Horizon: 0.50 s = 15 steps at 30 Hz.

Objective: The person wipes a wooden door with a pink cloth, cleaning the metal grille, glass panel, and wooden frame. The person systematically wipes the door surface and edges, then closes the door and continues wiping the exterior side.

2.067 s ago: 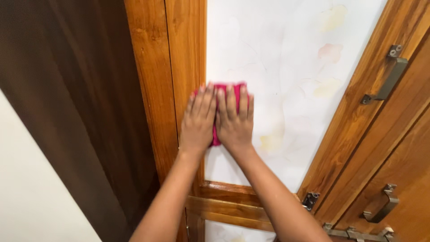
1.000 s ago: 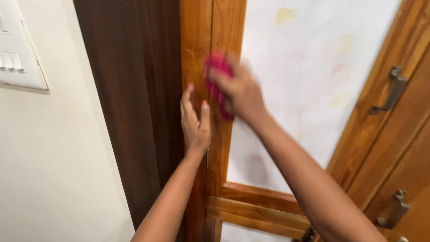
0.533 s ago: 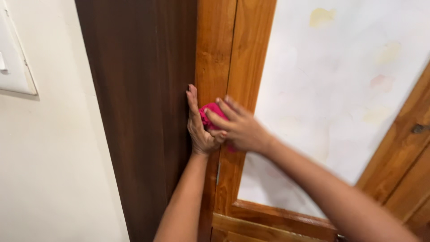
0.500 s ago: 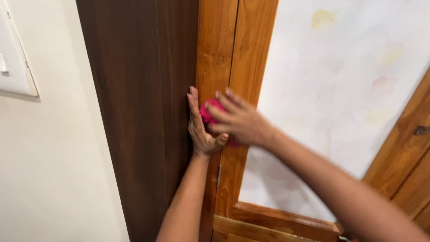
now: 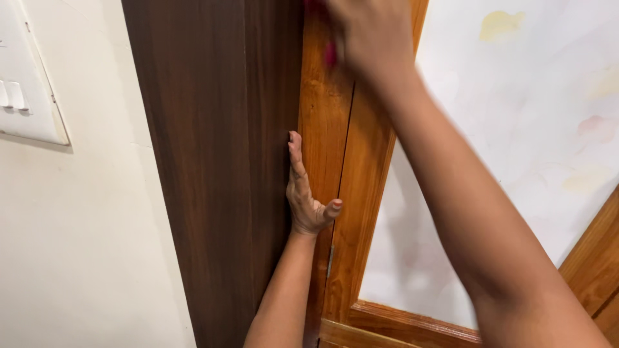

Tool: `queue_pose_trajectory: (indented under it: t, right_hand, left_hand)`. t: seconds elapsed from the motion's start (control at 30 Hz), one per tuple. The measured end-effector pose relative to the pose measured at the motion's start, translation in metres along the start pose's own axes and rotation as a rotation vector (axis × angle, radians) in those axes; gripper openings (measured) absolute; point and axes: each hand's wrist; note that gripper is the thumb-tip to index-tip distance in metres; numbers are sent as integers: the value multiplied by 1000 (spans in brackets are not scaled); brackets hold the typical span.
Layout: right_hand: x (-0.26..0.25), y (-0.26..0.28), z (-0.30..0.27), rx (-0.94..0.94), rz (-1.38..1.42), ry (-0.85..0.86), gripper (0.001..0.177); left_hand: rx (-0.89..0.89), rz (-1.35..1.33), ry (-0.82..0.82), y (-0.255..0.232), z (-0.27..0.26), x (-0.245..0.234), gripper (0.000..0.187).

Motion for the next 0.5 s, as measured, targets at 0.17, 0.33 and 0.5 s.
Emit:
queue_pose_trajectory:
  t: [0.17, 0.33, 0.5]
  right_hand:
    - [-34, 63, -156, -301, 138, 53, 34]
    - [-55, 58, -222, -609, 226, 245, 47]
    - [-40, -53, -115, -581, -48, -66, 42]
  left_hand:
    - [57, 17, -8, -3, 3, -3, 107]
    - [22, 28, 22, -11, 2, -6, 111]
    - [-6, -5, 32, -7, -1, -4, 107]
Point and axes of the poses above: each hand's wrist, its own z-axis towards the middle knuckle, its own x-axis out of the palm, y = z × x, and after that the axes turned 7 degrees about -y, right-handed
